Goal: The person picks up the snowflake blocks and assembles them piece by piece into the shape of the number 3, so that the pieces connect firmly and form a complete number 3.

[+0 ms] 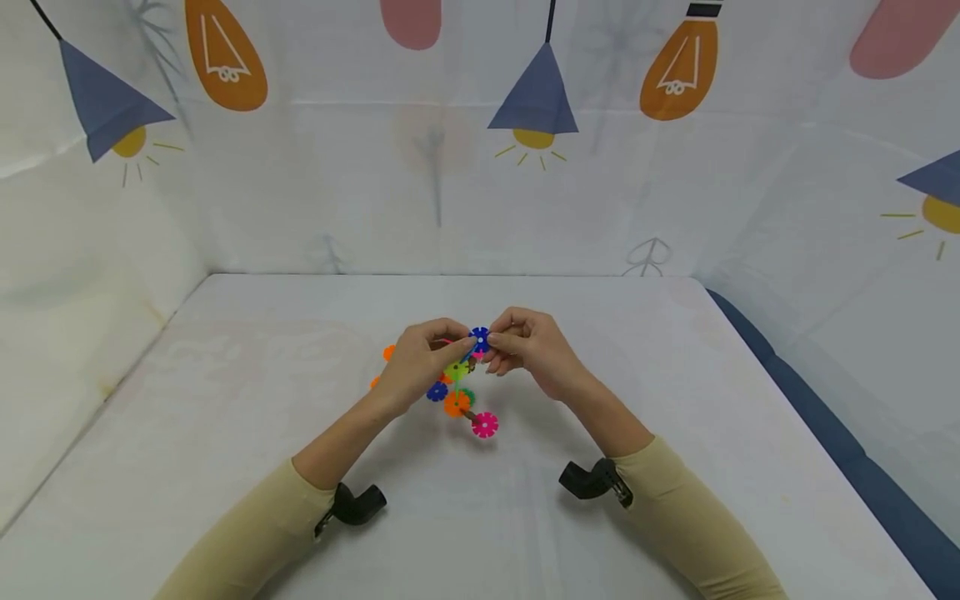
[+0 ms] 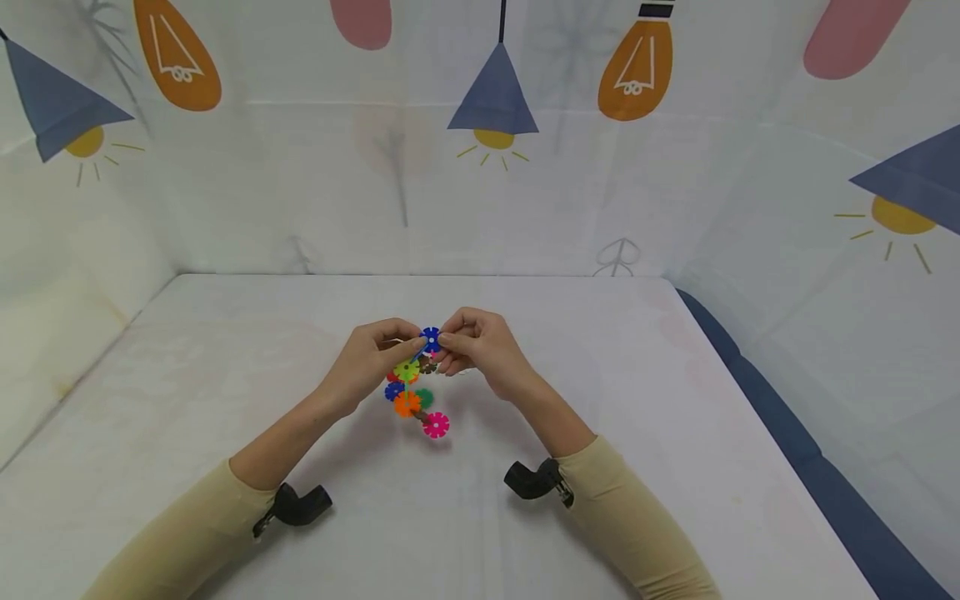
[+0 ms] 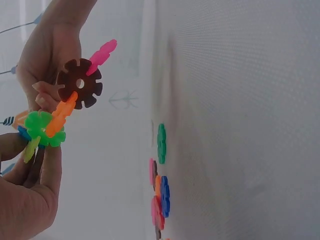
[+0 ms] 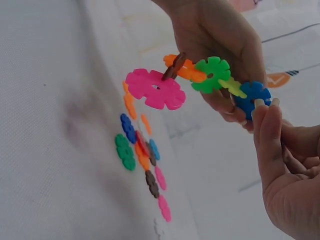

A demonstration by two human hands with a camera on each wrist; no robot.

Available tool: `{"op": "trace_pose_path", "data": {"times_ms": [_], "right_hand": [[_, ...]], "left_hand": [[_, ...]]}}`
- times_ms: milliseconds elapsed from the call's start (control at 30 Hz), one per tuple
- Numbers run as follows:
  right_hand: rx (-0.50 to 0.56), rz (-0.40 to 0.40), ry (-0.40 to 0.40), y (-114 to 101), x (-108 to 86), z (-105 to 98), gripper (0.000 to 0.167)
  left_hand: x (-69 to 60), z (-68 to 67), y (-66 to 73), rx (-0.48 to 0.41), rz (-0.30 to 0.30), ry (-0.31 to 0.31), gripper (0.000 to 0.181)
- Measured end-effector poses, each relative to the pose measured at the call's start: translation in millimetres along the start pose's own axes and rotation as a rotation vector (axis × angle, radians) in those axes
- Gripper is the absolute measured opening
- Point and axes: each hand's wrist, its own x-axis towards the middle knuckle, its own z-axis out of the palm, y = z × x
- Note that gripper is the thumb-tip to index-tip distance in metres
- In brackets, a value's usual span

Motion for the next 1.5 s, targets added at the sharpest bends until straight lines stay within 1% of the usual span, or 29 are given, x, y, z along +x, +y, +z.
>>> {"op": "trace_pose_path", "data": {"times_ms": [100, 167, 233, 300, 400, 467, 500, 567, 633, 700, 800, 833, 967, 1067, 1133, 1300, 1400, 1500], "right_hand": [[-0.028, 0.010, -0.039, -1, 0.4, -3, 0.012], [-0.072, 0.012, -0.044, -1, 1.1, -7, 0.013], [-0.143, 0.009, -0.032, 1, 2.2, -10, 0.015], [-0.270, 0.010, 0.007, 6, 3.5, -13, 0.015], [-0.529, 0.028, 0.052, 15, 6.1, -16, 0.018], [-0.696, 0.054, 0.052, 22, 8.1, -16, 0.023], [-0.765, 0.067, 0.040, 26, 9.3, -16, 0.026], [-0.857, 0.087, -0.002, 33, 11.2, -16, 0.033], [-0.919, 0.082, -0.042, 39, 13.3, -15, 0.037], [-0.967, 0.063, -0.066, 44, 15.4, -15, 0.038], [-0.999, 0.030, -0.080, 49, 17.5, -14, 0.033], [-1.000, 0.030, -0.082, 50, 17.9, -13, 0.030], [-0.994, 0.056, -0.098, 50, 17.6, -12, 0.022], [-0.984, 0.072, -0.103, 50, 17.1, -12, 0.022], [-0.972, 0.069, -0.097, 50, 17.5, -13, 0.020], [-0.954, 0.054, -0.081, 47, 17.9, -18, 0.008], [-0.950, 0.039, -0.068, 42, 16.5, -20, 0.008], [-0.924, 0.002, -0.041, 38, 15.0, -23, 0.007]], "left_hand": [[0.1, -0.8, 1.8, -0.001, -0.005, 0.001, 0.024], [0.1, -1.4, 2.8, -0.024, -0.017, -0.002, 0.023], [-0.2, -2.1, 3.6, -0.040, -0.034, 0.005, 0.022], [-0.3, -2.7, 3.5, -0.048, -0.045, 0.012, 0.020], [-0.4, -3.1, 2.3, -0.031, -0.054, 0.023, 0.019], [-0.9, -3.4, 1.7, -0.029, -0.057, 0.021, 0.019], [-1.2, -3.5, 1.7, -0.034, -0.060, 0.017, 0.020], [-1.6, -3.6, 1.4, -0.046, -0.065, 0.012, 0.021], [-1.8, -3.9, 1.7, -0.068, -0.072, 0.004, 0.022], [-1.8, -3.9, 1.9, -0.093, -0.075, -0.008, 0.023], [-1.4, -4.2, 2.5, -0.113, -0.078, -0.021, 0.024], [-1.5, -4.3, 2.9, -0.115, -0.079, -0.024, 0.024], [-1.3, -4.9, 3.2, -0.104, -0.077, -0.030, 0.024], [-0.6, -5.4, 1.7, -0.100, -0.080, -0.031, 0.023], [-0.1, -5.7, 0.8, -0.110, -0.083, -0.036, 0.023], [-0.3, -5.7, 0.7, -0.163, -0.094, -0.047, 0.023], [-0.1, -5.5, 0.6, -0.179, -0.096, -0.045, 0.023], [0.7, -5.3, -0.9, -0.180, -0.094, -0.037, 0.024]]}}
